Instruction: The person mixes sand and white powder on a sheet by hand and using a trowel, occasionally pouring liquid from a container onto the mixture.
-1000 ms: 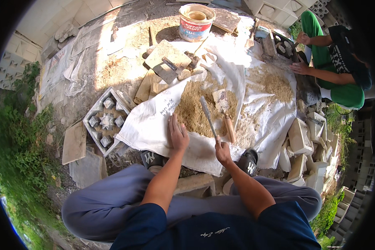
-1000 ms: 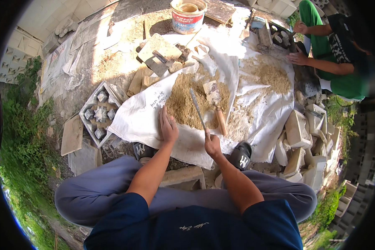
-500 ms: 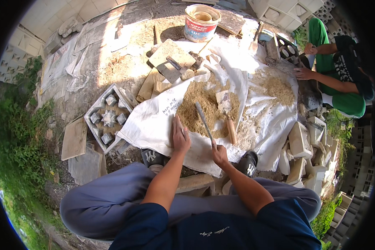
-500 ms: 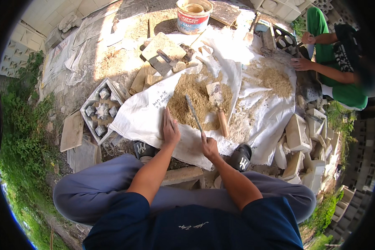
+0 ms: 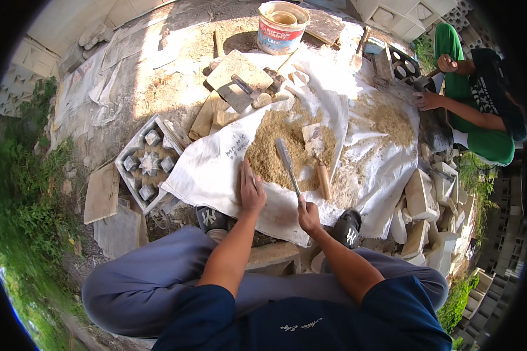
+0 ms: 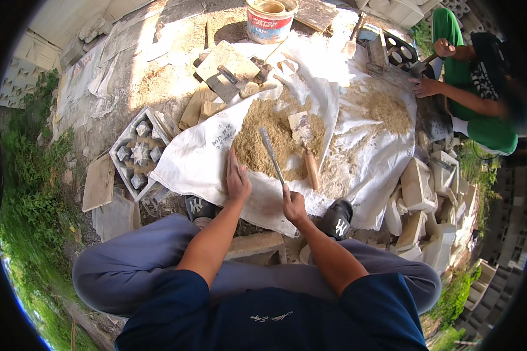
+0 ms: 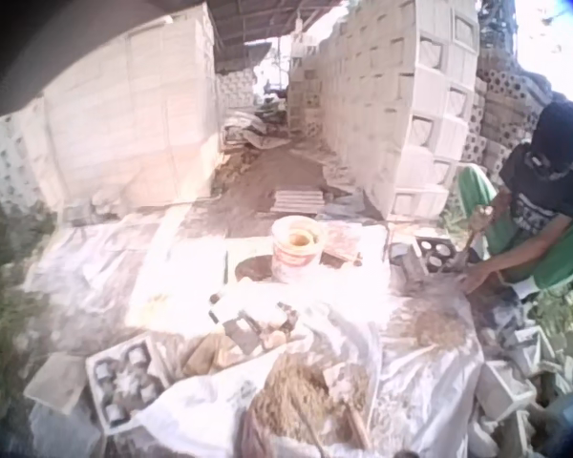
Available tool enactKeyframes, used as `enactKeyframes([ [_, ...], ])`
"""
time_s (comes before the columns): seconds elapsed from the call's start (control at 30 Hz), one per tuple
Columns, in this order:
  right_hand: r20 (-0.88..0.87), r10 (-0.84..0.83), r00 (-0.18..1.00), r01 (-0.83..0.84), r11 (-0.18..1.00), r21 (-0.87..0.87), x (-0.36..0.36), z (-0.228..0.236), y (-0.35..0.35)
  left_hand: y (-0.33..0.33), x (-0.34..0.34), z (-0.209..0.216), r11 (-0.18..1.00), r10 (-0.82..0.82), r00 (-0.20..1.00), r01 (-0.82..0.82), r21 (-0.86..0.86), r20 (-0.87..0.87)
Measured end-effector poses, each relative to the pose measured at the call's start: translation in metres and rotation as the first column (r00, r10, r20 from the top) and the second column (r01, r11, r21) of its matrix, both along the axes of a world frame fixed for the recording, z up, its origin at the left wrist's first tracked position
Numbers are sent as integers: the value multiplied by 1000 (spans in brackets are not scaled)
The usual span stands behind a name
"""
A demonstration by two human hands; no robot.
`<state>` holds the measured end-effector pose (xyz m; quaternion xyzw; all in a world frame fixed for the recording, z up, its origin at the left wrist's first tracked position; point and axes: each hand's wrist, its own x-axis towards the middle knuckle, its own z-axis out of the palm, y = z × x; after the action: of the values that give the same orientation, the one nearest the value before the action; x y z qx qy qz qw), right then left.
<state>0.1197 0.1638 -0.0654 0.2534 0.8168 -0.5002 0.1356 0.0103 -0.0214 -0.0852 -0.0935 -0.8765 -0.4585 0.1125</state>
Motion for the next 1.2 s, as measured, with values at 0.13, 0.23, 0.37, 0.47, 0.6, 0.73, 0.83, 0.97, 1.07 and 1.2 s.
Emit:
enactKeyframes([
  [0.13, -188, -12, 982, 6, 999, -32, 3, -1, 3, 1, -4, -1, 1000, -10, 999, 9, -24, -42],
  [0.23, 141, -2, 990, -10, 996, 89, -1, -7, 2, -2, -3, -2, 1000, 7, 1000, -7, -30, -12],
  [0.37, 121, -17, 992, 11, 998, 55, -3, 3, 0, -5, 1, -3, 999, 12, 1000, -12, -46, -7],
  [0.47, -11, -50, 999, 50, 999, -8, -2, 7, 4, 0, 1, -2, 1000, -3, 1000, 3, -20, -1],
  [0.6, -151, -20, 988, 22, 1000, 10, 0, 5, 7, -1, -3, -5, 998, -11, 999, 9, -56, -36],
  [0.73, 139, 13, 990, -33, 990, 140, 0, -2, 6, -2, -2, -4, 999, 2, 999, -4, -39, -34],
  [0.83, 152, 53, 987, -68, 993, 97, -4, 7, 5, -1, -2, -2, 1000, 4, 999, -5, -29, -48],
  [0.97, -3, 59, 998, -58, 994, 88, -21, 34, -3, 1, 0, -1, 1000, 17, 999, -18, -24, -44],
  [1.07, -135, 51, 989, -46, 998, 39, -41, 42, -11, -1, -1, -3, 999, 36, 999, -36, 0, 8],
  [1.2, -328, 4, 945, -48, 991, -127, -55, 50, -26, -3, -2, -2, 998, 63, 998, -63, 23, -22],
])
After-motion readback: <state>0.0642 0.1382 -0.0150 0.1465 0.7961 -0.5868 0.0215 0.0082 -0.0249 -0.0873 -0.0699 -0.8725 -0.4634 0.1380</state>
